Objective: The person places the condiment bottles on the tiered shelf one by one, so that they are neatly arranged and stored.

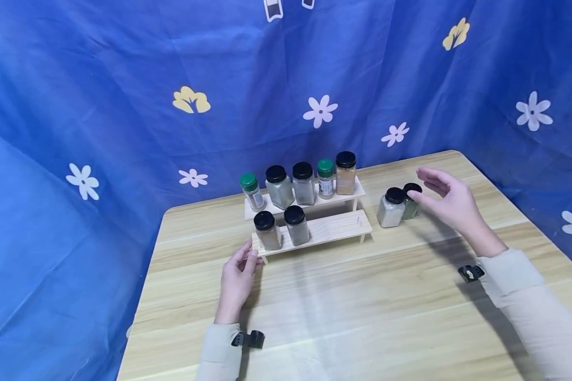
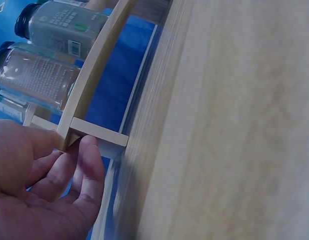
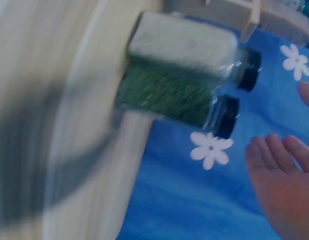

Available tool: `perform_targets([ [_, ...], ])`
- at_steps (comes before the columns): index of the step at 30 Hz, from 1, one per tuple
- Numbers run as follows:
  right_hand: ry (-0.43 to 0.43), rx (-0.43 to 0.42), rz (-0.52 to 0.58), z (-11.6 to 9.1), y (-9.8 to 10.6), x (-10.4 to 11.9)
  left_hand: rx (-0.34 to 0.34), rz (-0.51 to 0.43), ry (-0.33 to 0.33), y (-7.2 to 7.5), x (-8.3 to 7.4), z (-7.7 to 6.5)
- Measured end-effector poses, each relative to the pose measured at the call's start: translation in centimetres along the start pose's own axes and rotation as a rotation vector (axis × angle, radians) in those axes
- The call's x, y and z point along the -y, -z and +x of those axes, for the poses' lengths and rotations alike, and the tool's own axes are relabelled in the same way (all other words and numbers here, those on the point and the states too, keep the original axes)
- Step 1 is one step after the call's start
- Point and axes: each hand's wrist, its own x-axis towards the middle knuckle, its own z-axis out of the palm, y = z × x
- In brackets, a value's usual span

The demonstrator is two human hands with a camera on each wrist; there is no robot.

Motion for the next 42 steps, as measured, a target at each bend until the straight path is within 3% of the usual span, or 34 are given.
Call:
perform_targets([
  [5,-0.060,0.100,-0.046,0.1,0.3,-1.8,0.002,0.000,-0.007,0.1,0.0,0.1],
  [13,-0.060,0.175,0.026,0.2,-0.3,-4.9,-0.004,-0.003,-0.013,0.0,0.2,0.1],
  [21,-0.083,0.233,0.031,0.2,-1.1,-6.3,0.002,-0.015,0.012,0.1,0.2,-0.1],
  [27,-0.125,0.179,-0.035,-0.2,-0.9,-6.5,-0.003,-0.015,0.002,0.1,0.1,-0.1],
  [34,-0.106,0.071,-0.034,-1.6,0.0,-7.0,0.012,-0.023,0.016,0.1,0.1,0.0],
  [42,-0.091,0.021,-0.029,-1.4,1.9,-4.5,0.003,-0.006,-0.008,0.1,0.1,-0.1],
])
